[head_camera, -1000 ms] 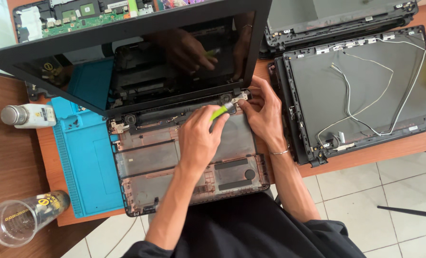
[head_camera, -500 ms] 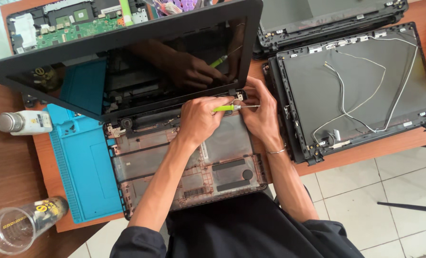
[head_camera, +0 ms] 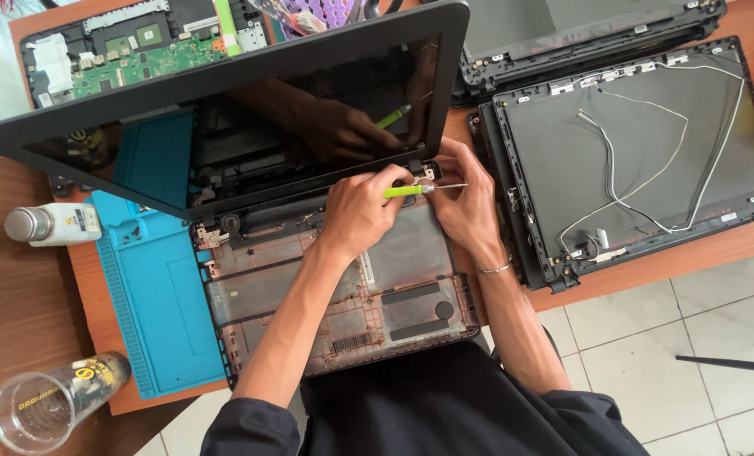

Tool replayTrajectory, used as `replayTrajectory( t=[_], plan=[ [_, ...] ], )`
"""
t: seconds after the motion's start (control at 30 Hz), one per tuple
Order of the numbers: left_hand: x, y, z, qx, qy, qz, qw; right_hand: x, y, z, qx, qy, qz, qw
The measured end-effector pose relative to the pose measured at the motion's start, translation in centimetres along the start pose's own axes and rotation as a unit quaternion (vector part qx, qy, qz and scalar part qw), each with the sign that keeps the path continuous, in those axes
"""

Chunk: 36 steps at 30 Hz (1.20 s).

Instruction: The person detaches a circuit board from the laptop chassis by hand, removes a battery component, and then uses a screwdriver to loosen a component near the hinge of the opened screen.

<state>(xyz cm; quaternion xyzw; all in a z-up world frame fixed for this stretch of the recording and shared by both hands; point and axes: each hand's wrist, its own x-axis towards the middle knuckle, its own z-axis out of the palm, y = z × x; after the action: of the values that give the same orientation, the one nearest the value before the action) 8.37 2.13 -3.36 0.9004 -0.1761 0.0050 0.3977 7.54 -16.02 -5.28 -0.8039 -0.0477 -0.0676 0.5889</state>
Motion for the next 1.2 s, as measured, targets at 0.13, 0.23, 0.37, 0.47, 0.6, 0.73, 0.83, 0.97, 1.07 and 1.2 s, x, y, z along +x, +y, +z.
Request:
replayTrajectory(
  t=[0.13,0.23,0.37,0.47,0.6,0.73,0.83,0.97,1.07,1.2],
  plan=[
    [0.3,0.1,-0.3,-0.008,-0.014,0.006,1.0,0.0,-0.1,-0.1,-0.012,-0.001,0.002,1.0],
    [0.5,0.0,-0.4,-0.006,-0.024,0.014,1.0,0.0,-0.2,0.0,-0.01,-0.003,0.012,1.0],
    [0.3,-0.3,-0.2,0.008,-0.017,0.049,0.999,0.1,-0.4,0.0,-0.013,-0.003,0.012,1.0],
    [0.1,-0.4,0.0,0.022,-0.001,0.077,0.997,0.1,-0.4,0.0,-0.005,-0.003,0.011,1.0],
    [-0.3,-0.2,-0.4,0.0,0.0,0.069,0.998,0.0,-0.4,0.0,-0.002,-0.004,0.018,1.0],
    [-1.6,0.6,-2.0,-0.018,0.009,0.06,0.998,-0.2,0.4,0.1,0.009,-0.005,0.023,1.0],
    [-3.6,1.0,-3.8,-0.032,0.02,0.028,0.999,-0.1,1.6,0.3,0.018,-0.005,0.048,0.999],
    [-7.9,0.6,-6.2,-0.079,0.105,0.011,0.991,-0.2,2.8,0.2,-0.025,-0.006,0.055,0.998],
    [-12.0,-0.6,-7.8,-0.164,0.156,-0.085,0.97,-0.1,3.1,0.2,-0.035,-0.006,0.052,0.998],
    [-16.9,-3.0,-10.2,-0.289,0.271,-0.165,0.903,-0.2,2.8,0.3,-0.041,-0.007,0.055,0.998]
  ],
)
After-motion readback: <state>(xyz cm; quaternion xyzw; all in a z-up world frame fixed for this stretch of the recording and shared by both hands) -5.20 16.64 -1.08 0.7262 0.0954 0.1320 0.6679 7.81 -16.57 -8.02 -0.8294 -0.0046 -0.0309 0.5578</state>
